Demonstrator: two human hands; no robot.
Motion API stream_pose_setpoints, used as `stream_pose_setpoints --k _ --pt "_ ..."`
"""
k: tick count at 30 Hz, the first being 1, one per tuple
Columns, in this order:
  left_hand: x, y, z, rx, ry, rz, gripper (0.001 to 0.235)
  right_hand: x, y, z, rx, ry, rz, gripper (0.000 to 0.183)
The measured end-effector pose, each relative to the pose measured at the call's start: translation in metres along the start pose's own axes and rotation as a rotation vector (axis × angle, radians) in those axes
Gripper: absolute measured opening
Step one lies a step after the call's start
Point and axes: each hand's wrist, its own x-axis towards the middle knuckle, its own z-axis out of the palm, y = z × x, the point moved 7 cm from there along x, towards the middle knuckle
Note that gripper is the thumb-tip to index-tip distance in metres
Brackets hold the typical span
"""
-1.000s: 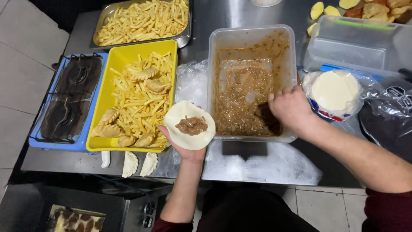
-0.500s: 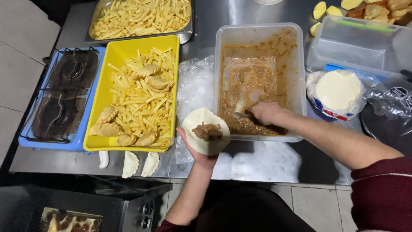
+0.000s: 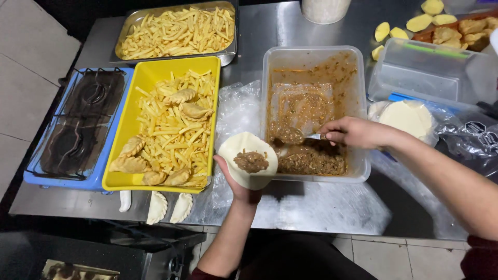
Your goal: Preparing empanadas by scooping filling onto dough discs and sealing them by hand.
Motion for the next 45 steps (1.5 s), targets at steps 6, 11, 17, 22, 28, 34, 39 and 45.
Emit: stream_pose_setpoints --k 6,11,17,22,28,34,39,45 --pt "0.015 -0.027 0.016 0.056 0.0 -0.061 0.091 -0.048 -0.044 -0.025 -0.133 0.155 0.032 0.034" --pt "0.033 -0.025 -0.007 0.08 -0.046 -0.01 0.092 -0.023 0.013 -0.021 -0.466 0.312 -0.158 0.032" --pt "0.025 -0.01 -0.002 0.102 0.022 0.037 0.089 -0.031 0.008 -0.023 -0.166 0.211 0.1 0.034" --pt "0.025 -0.006 0.001 0.099 -0.017 0.051 0.09 -0.033 0.01 -0.032 -0.277 0.299 0.051 0.034" --pt "0.024 -0.004 0.007 0.099 0.006 -0.007 0.091 -0.041 -0.006 -0.034 -0.265 0.271 0.093 0.032" --pt "0.027 -0.02 0.012 0.056 0.053 -0.104 0.092 -0.045 0.001 -0.023 0.215 0.164 0.016 0.036" --pt "0.031 -0.048 0.042 -0.062 -0.107 -0.186 0.096 -0.092 -0.115 0.017 -0.33 0.465 -0.309 0.046" --pt "0.025 -0.052 0.059 -0.183 -0.177 -0.198 0.097 -0.112 -0.152 0.043 -0.716 0.745 -0.588 0.071"
